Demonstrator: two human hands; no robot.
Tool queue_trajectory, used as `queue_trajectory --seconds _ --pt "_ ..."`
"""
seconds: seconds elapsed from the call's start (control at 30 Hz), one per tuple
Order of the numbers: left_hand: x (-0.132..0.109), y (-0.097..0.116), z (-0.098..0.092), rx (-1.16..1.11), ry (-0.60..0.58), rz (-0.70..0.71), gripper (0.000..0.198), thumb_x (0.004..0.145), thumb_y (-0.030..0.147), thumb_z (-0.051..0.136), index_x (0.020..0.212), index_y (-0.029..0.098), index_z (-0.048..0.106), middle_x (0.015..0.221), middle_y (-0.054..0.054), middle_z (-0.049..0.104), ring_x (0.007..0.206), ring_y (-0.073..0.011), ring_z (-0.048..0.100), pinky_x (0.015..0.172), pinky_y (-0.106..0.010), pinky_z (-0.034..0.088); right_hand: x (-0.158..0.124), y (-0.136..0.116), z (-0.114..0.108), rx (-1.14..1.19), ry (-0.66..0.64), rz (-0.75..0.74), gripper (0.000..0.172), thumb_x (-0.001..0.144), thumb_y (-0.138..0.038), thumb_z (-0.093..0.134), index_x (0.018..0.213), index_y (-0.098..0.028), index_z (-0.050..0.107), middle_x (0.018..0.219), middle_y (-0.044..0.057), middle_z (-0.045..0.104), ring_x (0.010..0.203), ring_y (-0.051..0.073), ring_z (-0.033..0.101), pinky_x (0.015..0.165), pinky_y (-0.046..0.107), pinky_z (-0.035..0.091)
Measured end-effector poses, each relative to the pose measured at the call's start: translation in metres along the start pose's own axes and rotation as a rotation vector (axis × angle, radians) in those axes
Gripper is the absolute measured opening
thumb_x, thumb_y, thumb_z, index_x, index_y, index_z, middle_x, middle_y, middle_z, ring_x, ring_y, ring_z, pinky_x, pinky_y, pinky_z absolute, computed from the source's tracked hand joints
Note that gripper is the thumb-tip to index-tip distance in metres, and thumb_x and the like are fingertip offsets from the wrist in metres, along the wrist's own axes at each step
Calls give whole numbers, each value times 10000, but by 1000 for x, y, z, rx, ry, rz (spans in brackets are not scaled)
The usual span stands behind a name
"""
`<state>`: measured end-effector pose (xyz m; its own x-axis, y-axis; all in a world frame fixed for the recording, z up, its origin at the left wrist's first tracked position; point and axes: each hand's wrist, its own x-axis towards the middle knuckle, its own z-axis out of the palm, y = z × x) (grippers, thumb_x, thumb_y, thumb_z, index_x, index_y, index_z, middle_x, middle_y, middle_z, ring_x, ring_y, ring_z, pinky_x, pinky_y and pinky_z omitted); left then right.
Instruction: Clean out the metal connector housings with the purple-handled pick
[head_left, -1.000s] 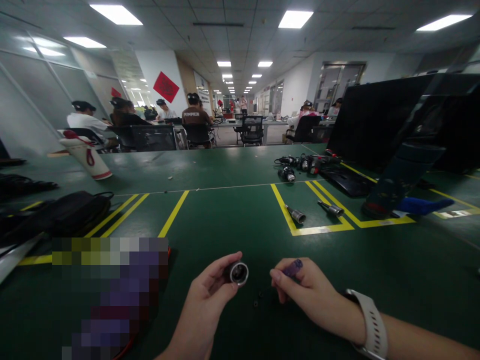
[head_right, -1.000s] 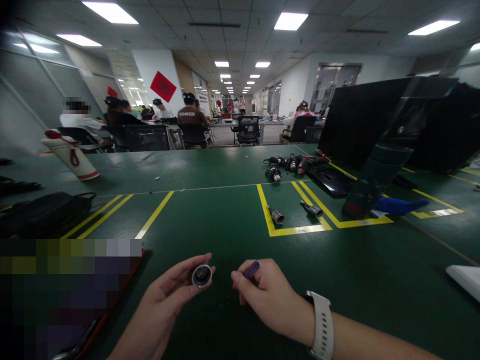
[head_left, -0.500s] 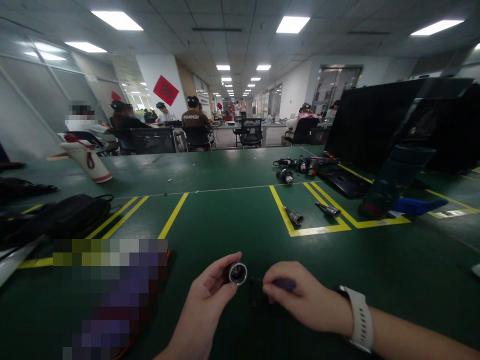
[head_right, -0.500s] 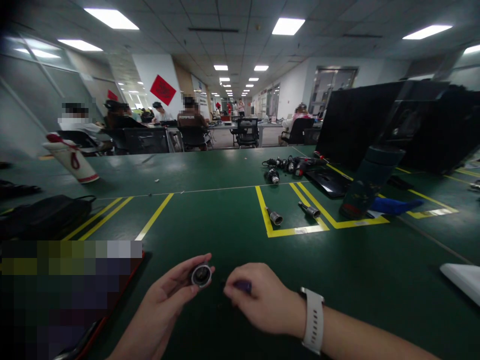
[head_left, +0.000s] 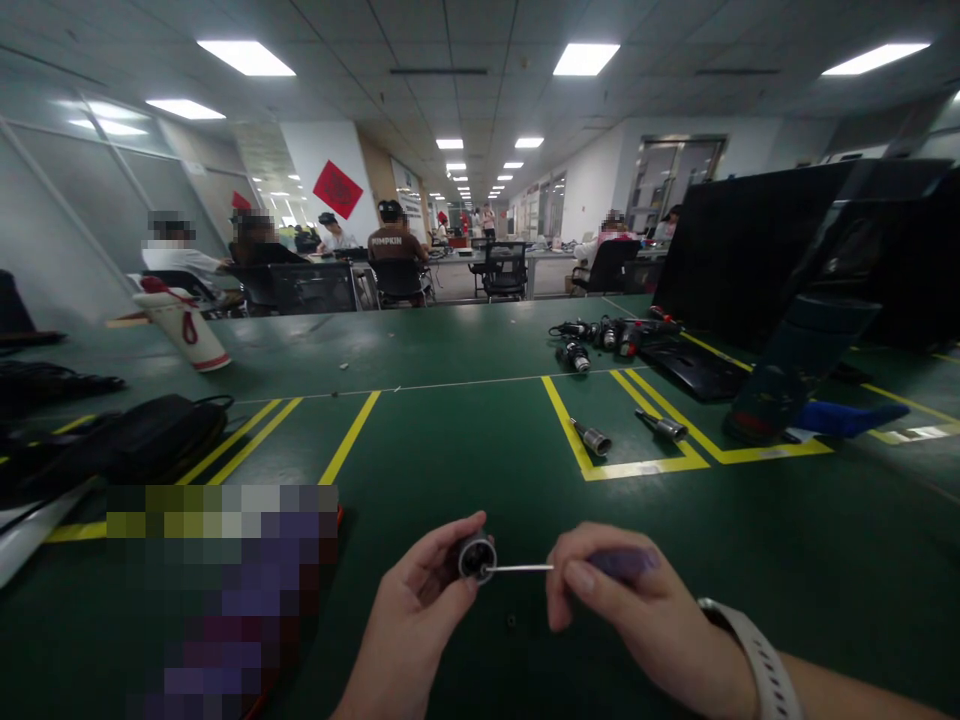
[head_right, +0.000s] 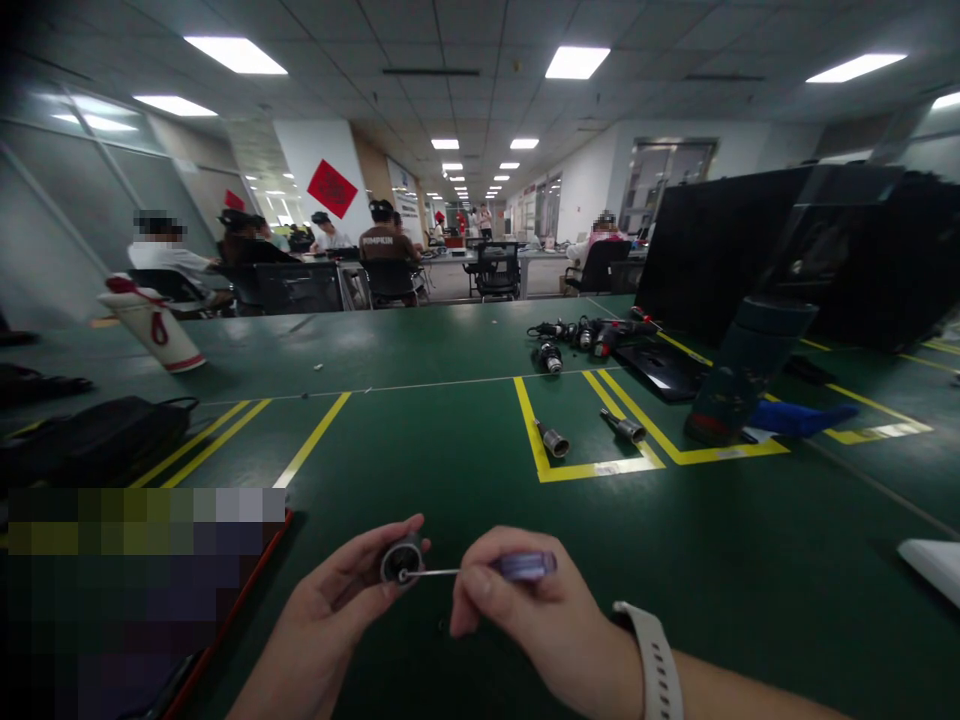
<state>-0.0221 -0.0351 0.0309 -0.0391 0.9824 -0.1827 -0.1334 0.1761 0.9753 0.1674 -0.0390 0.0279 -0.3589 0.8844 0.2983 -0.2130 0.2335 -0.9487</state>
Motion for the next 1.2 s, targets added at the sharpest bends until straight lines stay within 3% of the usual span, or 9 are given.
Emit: queue_trajectory --seconds 0.1,0.2,0.4,0.7,0.9,1.2 --pt "0 -2 0 -27 -9 24 314 630 130 723 937 192 737 1061 -72 747 997 -250 672 907 -339 506 -5 -5 6 -383 -144 -239 235 939 -282 463 829 -155 627 720 45 621 686 143 565 649 279 458" --pt "-1 -4 0 -32 -15 30 298 634 119 715 922 194 737 1061 -71 746 990 -255 679 909 -343 508 -5 -4 8 -588 -202 -427 200 949 -224 430 866 -155 599 734 56 636 704 145 559 676 277 460" --pt "-1 -5 1 -25 -5 42 249 645 127 707 885 185 732 1089 -86 733 962 -266 693 885 -357 523 -3 5 10 -784 -257 -572 125 925 -155 453 854 -162 556 700 38 638 667 133 539 663 253 452" --pt "3 -10 0 -3 -3 66 198 619 157 717 814 175 735 1049 -105 747 894 -280 714 819 -372 557 -2 8 10 -779 -205 -621 137 927 -153 444 838 -168 547 668 30 630 641 127 540 642 242 452" --pt "-1 -8 2 3 17 72 162 646 146 693 801 176 726 1036 -98 751 889 -263 714 796 -347 564 -3 -7 10 -699 -205 -446 167 938 -180 431 828 -177 557 693 32 621 661 131 531 649 249 452" --pt "3 -14 -3 118 -23 172 169 654 124 663 787 205 728 1018 -60 752 895 -220 711 814 -289 554 -6 -14 11 -588 -183 -318 173 938 -193 437 842 -167 579 709 41 626 667 130 551 642 248 452"
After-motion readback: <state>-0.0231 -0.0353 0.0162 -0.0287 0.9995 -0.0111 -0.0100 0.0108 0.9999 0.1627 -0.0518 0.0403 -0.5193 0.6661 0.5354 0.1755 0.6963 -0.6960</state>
